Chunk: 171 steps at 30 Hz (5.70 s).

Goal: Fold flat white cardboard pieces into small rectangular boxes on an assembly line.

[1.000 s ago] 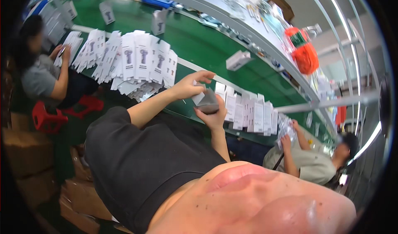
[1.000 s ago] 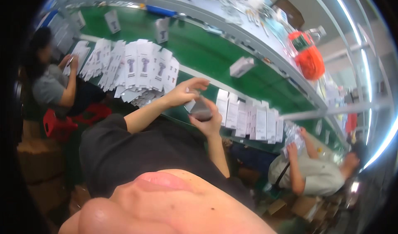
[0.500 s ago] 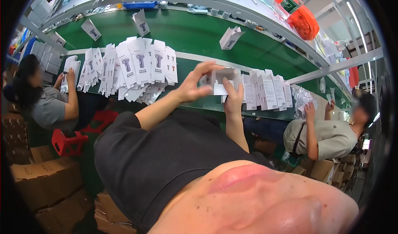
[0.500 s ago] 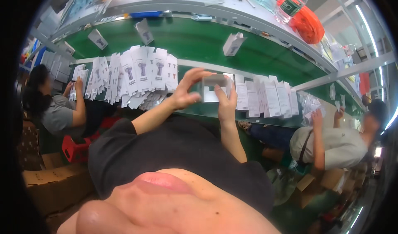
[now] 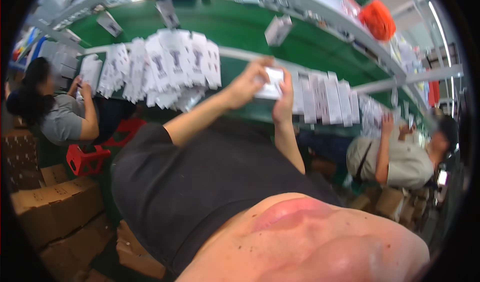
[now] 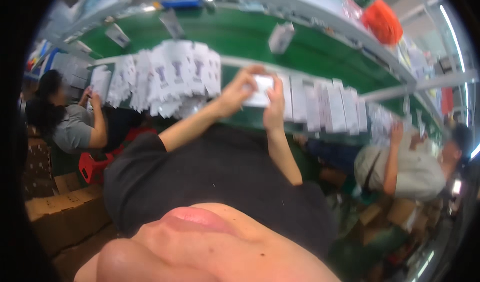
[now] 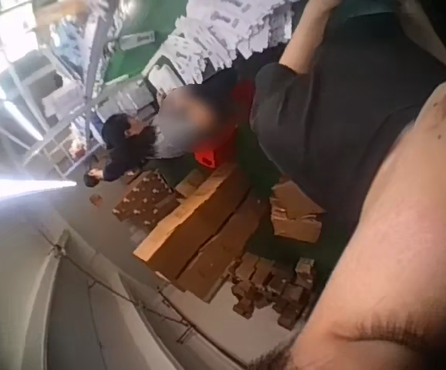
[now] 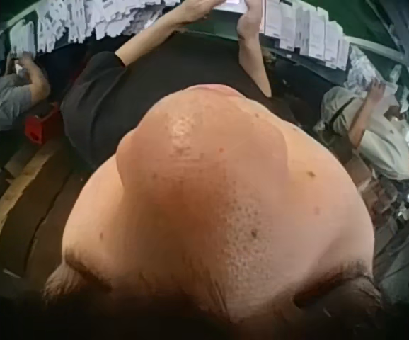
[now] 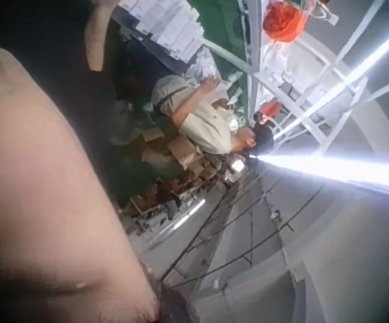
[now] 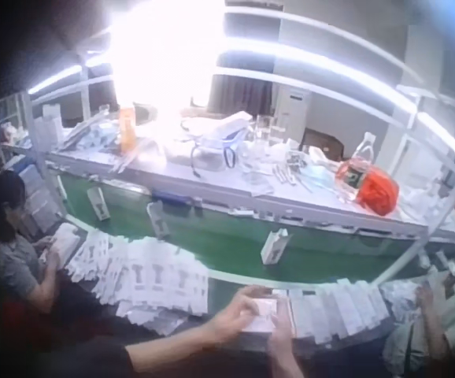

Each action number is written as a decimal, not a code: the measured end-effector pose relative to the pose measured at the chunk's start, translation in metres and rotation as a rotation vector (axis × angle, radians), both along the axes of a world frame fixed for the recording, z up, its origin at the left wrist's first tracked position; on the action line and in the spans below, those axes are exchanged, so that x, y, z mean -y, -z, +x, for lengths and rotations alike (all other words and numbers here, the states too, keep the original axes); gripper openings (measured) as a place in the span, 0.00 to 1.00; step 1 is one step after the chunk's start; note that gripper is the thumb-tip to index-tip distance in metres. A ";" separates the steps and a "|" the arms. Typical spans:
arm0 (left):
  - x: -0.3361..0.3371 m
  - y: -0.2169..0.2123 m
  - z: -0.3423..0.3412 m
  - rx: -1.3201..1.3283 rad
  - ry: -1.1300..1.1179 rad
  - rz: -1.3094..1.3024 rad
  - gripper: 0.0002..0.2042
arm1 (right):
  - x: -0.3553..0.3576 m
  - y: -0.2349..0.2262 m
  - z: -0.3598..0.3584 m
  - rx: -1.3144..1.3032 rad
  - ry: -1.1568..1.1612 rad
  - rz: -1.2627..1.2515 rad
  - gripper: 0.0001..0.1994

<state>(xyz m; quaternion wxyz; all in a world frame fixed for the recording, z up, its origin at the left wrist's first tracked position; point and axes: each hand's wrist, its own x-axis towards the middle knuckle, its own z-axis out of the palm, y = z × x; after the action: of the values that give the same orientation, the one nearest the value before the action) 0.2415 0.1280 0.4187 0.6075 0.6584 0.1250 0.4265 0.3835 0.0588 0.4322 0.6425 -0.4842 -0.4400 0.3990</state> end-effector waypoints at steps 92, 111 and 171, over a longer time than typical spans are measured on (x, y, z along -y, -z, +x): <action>0.017 -0.016 -0.112 -0.423 -0.158 -0.351 0.25 | 0.005 0.027 -0.030 1.320 0.177 0.254 0.59; 0.005 -0.005 -0.062 -0.062 -0.252 0.581 0.36 | 0.013 -0.011 -0.031 0.161 -0.187 0.169 0.36; 0.050 -0.044 -0.042 -0.167 -0.146 0.055 0.28 | 0.001 0.043 -0.033 -0.270 -0.143 0.116 0.23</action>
<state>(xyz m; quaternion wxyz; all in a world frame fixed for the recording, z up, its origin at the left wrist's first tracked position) 0.1994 0.0782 0.4625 0.5441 0.6972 0.2111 0.4164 0.3504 0.0576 0.3888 0.6927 -0.3555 -0.4052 0.4791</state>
